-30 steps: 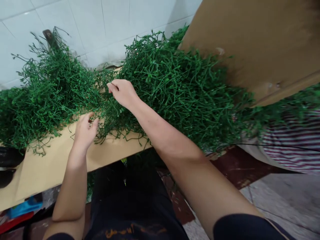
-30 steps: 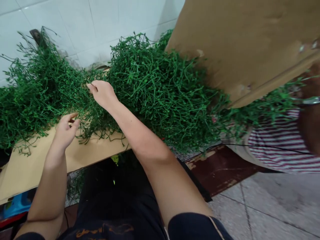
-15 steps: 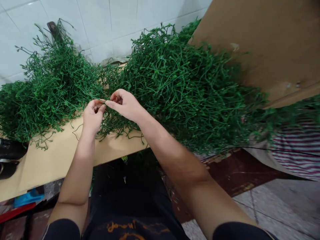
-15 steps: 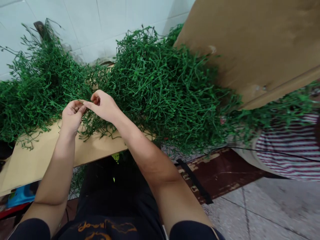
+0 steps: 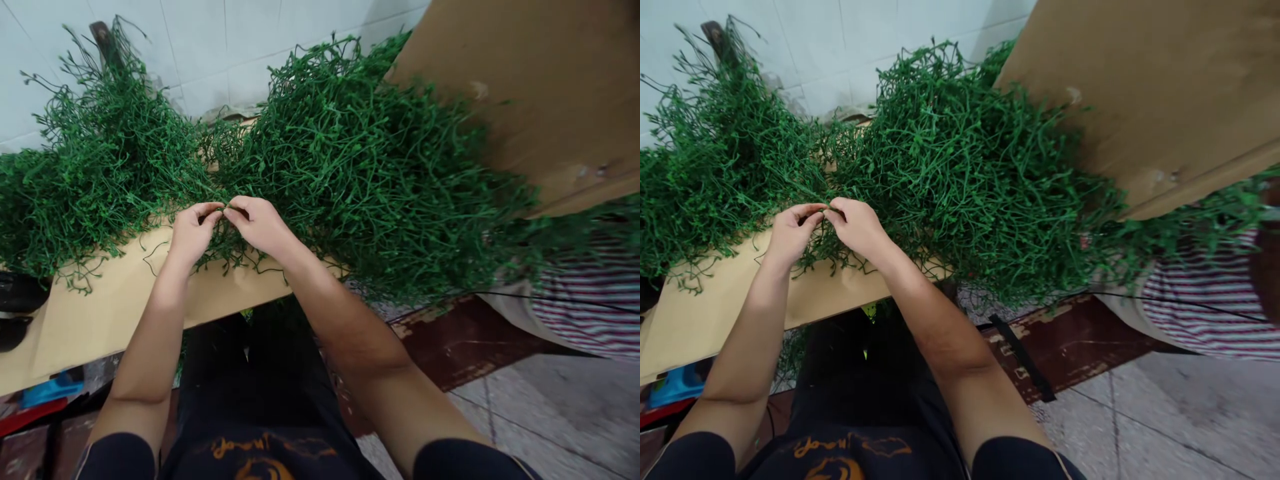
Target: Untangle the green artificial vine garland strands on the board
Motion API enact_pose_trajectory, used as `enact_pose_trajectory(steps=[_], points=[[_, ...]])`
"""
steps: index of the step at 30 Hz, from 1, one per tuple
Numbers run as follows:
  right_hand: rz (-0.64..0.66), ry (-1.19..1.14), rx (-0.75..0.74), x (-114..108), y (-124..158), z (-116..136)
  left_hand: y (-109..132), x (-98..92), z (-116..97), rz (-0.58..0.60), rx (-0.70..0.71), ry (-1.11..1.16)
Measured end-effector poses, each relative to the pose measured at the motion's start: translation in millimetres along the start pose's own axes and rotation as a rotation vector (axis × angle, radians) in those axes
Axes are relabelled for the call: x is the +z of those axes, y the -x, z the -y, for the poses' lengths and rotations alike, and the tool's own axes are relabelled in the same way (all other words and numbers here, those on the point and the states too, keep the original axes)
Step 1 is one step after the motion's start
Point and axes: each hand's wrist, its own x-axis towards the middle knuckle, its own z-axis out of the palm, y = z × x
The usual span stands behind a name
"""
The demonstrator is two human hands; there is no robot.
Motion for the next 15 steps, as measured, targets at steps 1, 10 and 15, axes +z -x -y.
enact_pose_trajectory(steps=[1,10,15], points=[[-0.01,-0.031,-0.029,2,0,-3,0,-1.6,1,0.018,-0.011,0.017],[-0.05,-0.257,-0.065,17,5,-16,-9,-20.9,17,-0.023,-0.008,-0.276],[-0.036,-0.1,-0.148,20,12,-6,-13,-13.5,7,-0.109,0.145,-0.514]])
